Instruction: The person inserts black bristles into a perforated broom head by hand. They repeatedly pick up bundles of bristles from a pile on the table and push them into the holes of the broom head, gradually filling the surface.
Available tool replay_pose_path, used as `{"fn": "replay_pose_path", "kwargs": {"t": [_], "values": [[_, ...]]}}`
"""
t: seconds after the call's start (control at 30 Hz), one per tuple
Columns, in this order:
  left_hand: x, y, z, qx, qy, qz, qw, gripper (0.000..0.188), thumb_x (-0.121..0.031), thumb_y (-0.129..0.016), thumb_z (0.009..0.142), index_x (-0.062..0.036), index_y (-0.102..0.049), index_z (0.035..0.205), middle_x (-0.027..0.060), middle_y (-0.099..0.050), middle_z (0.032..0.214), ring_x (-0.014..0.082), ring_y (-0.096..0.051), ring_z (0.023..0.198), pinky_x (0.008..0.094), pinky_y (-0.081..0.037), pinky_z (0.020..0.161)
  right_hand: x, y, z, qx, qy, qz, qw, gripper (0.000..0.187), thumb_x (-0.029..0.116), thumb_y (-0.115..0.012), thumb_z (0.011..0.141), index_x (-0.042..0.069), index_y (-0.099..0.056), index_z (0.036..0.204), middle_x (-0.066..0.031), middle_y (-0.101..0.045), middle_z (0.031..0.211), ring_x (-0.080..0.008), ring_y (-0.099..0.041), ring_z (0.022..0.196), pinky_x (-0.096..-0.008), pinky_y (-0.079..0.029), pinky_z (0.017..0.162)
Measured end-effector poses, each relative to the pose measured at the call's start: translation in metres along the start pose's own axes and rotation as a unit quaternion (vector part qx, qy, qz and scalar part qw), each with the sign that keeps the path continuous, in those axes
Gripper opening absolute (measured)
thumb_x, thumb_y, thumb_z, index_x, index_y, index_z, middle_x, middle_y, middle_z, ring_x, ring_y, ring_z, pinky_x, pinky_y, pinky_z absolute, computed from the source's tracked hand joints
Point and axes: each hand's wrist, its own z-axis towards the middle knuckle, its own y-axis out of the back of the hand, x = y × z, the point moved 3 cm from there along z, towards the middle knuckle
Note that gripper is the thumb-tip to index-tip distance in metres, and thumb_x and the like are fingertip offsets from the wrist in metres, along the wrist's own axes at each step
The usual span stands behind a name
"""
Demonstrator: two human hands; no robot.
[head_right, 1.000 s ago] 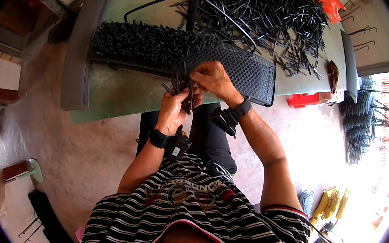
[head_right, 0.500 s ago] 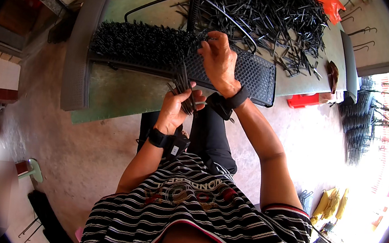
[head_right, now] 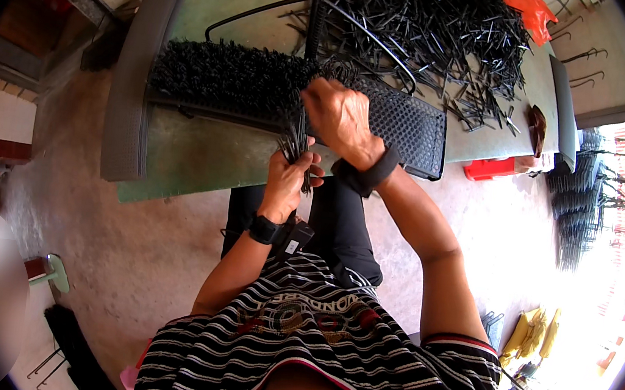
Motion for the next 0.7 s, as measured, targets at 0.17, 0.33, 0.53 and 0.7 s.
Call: {"fn": "replay_pose_path", "kwargs": {"t": [0.17,0.33,0.53,0.7], "values": [[0.0,-0.005,0.004,0.032,-0.023,0.111,0.993,0.012,-0.007,-0.059,0.086,-0.0016,-0.056,0.096,0.0061,-0.061,0.078,0.0145,-0.062,0.063,0.0249,-0.051,0.05,0.02,-0.008,-0.026,0.192,-0.051,0.018,0.98,0.03,0.034,-0.069,0.07,0.004,-0.064,0.066,-0.0148,-0.06,0.061,-0.0333,-0.061,0.06,-0.0399,-0.05,0.055],[-0.008,-0.006,-0.005,0.083,0.006,-0.035,0.996,0.017,-0.007,-0.061,0.084,-0.0038,-0.056,0.1,0.006,-0.062,0.085,0.0169,-0.063,0.068,0.028,-0.054,0.057,-0.016,-0.013,-0.031,0.161,-0.191,0.255,0.934,0.019,0.017,-0.066,0.077,-0.002,-0.064,0.074,-0.0119,-0.064,0.064,-0.021,-0.064,0.054,-0.0313,-0.05,0.049],[0.003,0.006,0.001,0.081,0.043,-0.087,0.992,0.025,-0.008,-0.061,0.086,-0.0036,-0.056,0.11,0.0076,-0.062,0.086,0.0195,-0.065,0.07,0.0323,-0.055,0.061,-0.026,0.008,-0.015,-0.005,-0.255,0.354,0.9,0.017,0.007,-0.06,0.085,-0.004,-0.056,0.097,-0.0097,-0.065,0.071,-0.0139,-0.065,0.059,-0.0226,-0.05,0.05],[0.008,0.01,0.003,0.066,0.051,-0.094,0.992,0.023,-0.007,-0.061,0.086,-0.0014,-0.058,0.108,0.0078,-0.062,0.083,0.0197,-0.064,0.064,0.0319,-0.055,0.057,-0.016,0.001,-0.008,-0.122,-0.149,0.248,0.949,0.019,0.004,-0.06,0.086,0.001,-0.048,0.101,-0.0089,-0.065,0.073,-0.0138,-0.067,0.066,-0.0223,-0.05,0.054]]}}
